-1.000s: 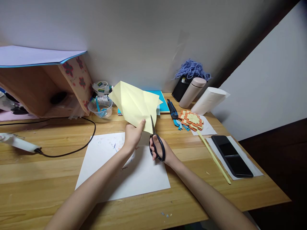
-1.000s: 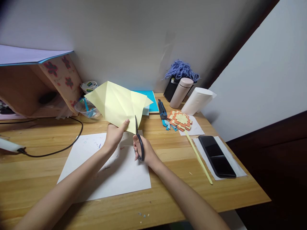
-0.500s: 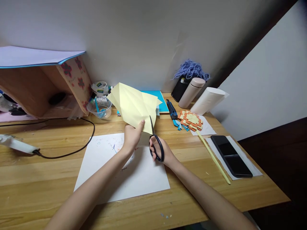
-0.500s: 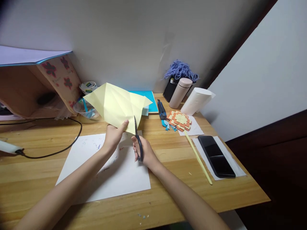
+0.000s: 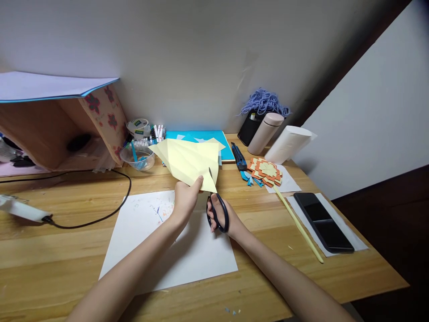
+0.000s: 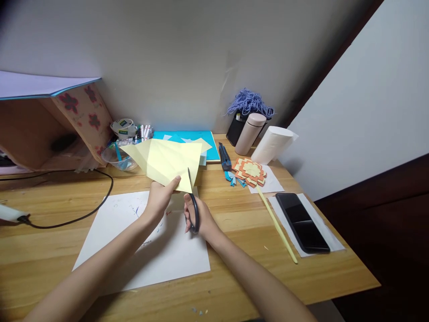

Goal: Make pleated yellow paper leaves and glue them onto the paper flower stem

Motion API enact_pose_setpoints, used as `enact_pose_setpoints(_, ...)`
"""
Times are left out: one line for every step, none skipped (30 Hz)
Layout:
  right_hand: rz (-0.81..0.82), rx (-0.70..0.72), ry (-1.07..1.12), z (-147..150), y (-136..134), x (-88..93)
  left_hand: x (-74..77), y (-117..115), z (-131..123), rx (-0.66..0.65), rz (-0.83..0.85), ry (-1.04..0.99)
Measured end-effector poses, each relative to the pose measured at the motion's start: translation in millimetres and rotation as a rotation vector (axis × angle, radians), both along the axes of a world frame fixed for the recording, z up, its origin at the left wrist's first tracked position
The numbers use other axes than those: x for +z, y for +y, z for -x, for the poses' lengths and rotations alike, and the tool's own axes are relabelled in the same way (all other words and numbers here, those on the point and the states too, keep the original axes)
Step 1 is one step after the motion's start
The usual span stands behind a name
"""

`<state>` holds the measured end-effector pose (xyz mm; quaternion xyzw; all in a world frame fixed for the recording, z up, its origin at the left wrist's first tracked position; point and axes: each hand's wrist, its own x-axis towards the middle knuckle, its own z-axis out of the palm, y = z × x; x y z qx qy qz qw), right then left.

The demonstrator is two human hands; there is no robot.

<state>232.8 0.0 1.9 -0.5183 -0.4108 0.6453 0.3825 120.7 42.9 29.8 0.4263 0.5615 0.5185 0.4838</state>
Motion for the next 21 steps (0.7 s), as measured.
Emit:
enact_pose_setpoints(0.010, -0.003, 0.000, 0.5, -0.5, 0.5, -1.6, 0.1, -0.2, -0.002, -0.005, -0.008)
enact_pose_setpoints(0.022, -0.004, 0.001, 0.9, -0.9, 0.9, -3.0, 0.3, -0.3, -0.002, -0.011, -0.014)
enact_pose_setpoints(0.037, -0.002, 0.003, 1.2, -1.2, 1.3, -4.0, 0.4, -0.3, -0.002, -0.016, -0.018)
enact_pose_setpoints(0.054, 0.002, 0.001, 1.4, -1.5, 1.6, -4.7, 0.5, -0.4, -0.002, -0.016, -0.020)
enact_pose_setpoints(0.070, 0.005, -0.003, 1.4, -1.7, 2.0, -4.8, 0.6, -0.4, 0.000, -0.011, -0.021)
enact_pose_setpoints(0.083, 0.008, -0.009, 1.4, -1.9, 2.4, -4.5, 0.6, -0.5, 0.002, -0.001, -0.020)
enact_pose_setpoints(0.093, 0.011, -0.014, 1.4, -2.1, 2.7, -3.9, 0.5, -0.6, 0.005, 0.012, -0.016)
enact_pose_setpoints(0.100, 0.015, -0.018, 1.4, -2.4, 2.8, -3.2, 0.4, -0.8, 0.007, 0.025, -0.012)
enact_pose_setpoints(0.108, 0.018, -0.020, 1.5, -2.8, 2.8, -2.4, 0.2, -1.0, 0.008, 0.038, -0.009)
enact_pose_setpoints(0.114, 0.021, -0.019, 1.6, -3.2, 2.6, -1.8, -0.1, -1.3, 0.010, 0.048, -0.006)
enact_pose_setpoints(0.121, 0.023, -0.015, 1.6, -3.7, 2.1, -1.4, -0.4, -1.6, 0.010, 0.054, -0.004)
enact_pose_setpoints(0.128, 0.023, -0.011, 1.7, -4.2, 1.3, -1.3, -0.6, -1.9, 0.008, 0.058, -0.002)
enact_pose_setpoints(0.133, 0.022, -0.005, 1.6, -4.6, 0.3, -1.5, -0.7, -2.3, 0.005, 0.060, -0.003)
enact_pose_setpoints(0.136, 0.020, -0.001, 1.4, -5.0, -0.8, -2.0, -0.7, -2.6, 0.004, 0.058, -0.004)
enact_pose_setpoints(0.135, 0.019, 0.002, 1.0, -5.4, -1.9, -2.7, -0.7, -2.9, 0.005, 0.055, -0.005)
enact_pose_setpoints(0.130, 0.021, 0.002, 0.5, -5.6, -3.1, -3.6, -0.5, -3.2, 0.004, 0.051, -0.005)
enact_pose_setpoints(0.126, 0.024, 0.002, -0.2, -5.8, -4.2, -4.4, -0.2, -3.4, 0.004, 0.047, -0.004)
enact_pose_setpoints(0.125, 0.028, 0.003, -0.9, -5.9, -5.2, -5.2, 0.0, -3.6, 0.005, 0.046, -0.003)
enact_pose_setpoints(0.127, 0.031, 0.005, -1.6, -5.9, -6.1, -5.8, 0.1, -3.8, 0.007, 0.049, 0.000)
enact_pose_setpoints(0.130, 0.032, 0.009, -2.2, -5.9, -7.0, -6.1, 0.1, -3.9, 0.006, 0.055, 0.004)
enact_pose_setpoints(0.134, 0.034, 0.014, -2.7, -5.9, -7.7, -6.2, -0.1, -4.1, 0.006, 0.061, 0.004)
